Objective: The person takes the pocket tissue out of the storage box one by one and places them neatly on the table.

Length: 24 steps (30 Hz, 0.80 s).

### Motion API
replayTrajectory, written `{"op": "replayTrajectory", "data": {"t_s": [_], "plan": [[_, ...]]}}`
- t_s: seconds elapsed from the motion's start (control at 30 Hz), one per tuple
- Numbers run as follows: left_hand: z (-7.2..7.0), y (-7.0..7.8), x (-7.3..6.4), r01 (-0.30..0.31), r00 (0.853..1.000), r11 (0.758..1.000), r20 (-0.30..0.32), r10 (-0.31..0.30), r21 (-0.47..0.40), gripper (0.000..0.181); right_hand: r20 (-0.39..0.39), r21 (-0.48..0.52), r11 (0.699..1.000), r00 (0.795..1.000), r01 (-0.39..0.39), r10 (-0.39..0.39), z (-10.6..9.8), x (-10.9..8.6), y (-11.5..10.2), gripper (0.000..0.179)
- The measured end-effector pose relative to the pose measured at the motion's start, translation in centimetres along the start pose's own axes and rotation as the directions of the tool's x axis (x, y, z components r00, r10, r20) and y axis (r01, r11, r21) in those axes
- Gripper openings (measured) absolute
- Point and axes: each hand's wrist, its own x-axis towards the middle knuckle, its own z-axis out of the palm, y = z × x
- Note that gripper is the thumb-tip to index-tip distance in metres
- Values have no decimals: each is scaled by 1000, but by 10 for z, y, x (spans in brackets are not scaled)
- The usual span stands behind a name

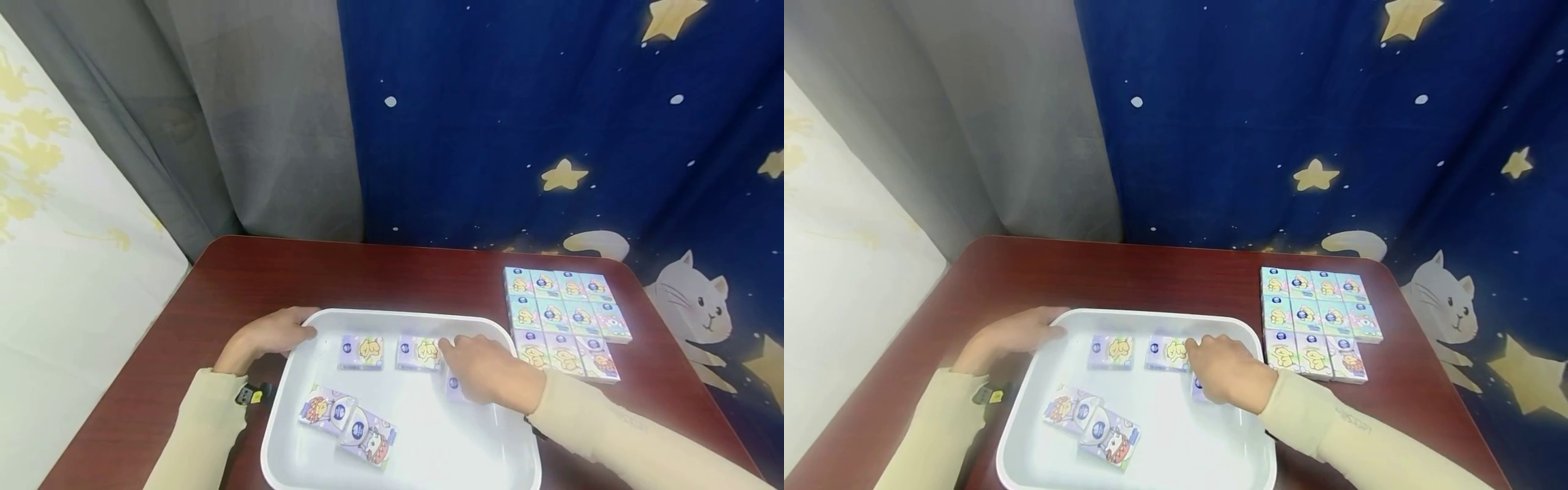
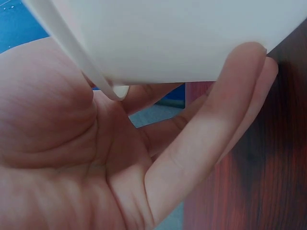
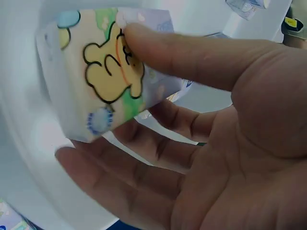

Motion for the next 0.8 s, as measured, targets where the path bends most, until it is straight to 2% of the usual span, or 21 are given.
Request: {"op": "replayTrajectory", "data": {"t_s": [0.1,0.3,0.47,0.53,0.63,0.8], "plan": [[0,-1,0,10,1000,1000,-1,-10,-7,38,15,55,998,1000,6,-7,-1,-3,2,62],[0,-3,0,-6,1000,1000,0,6,-12,38,17,151,988,999,33,-36,-9,-6,5,51],[0,-4,0,-10,1000,1000,-4,10,-9,39,-43,200,973,993,112,-106,-16,-8,14,46],[0,-4,0,-7,1000,1000,-4,7,-10,39,-66,225,962,988,152,-141,-20,-10,20,49],[1,-3,0,-7,1000,1000,-6,7,-8,38,-88,299,934,980,196,-177,-24,-11,29,50],[1,-1,0,-5,1000,1000,-10,5,-4,38,-119,455,857,971,241,-209,-23,-14,48,52]]}}
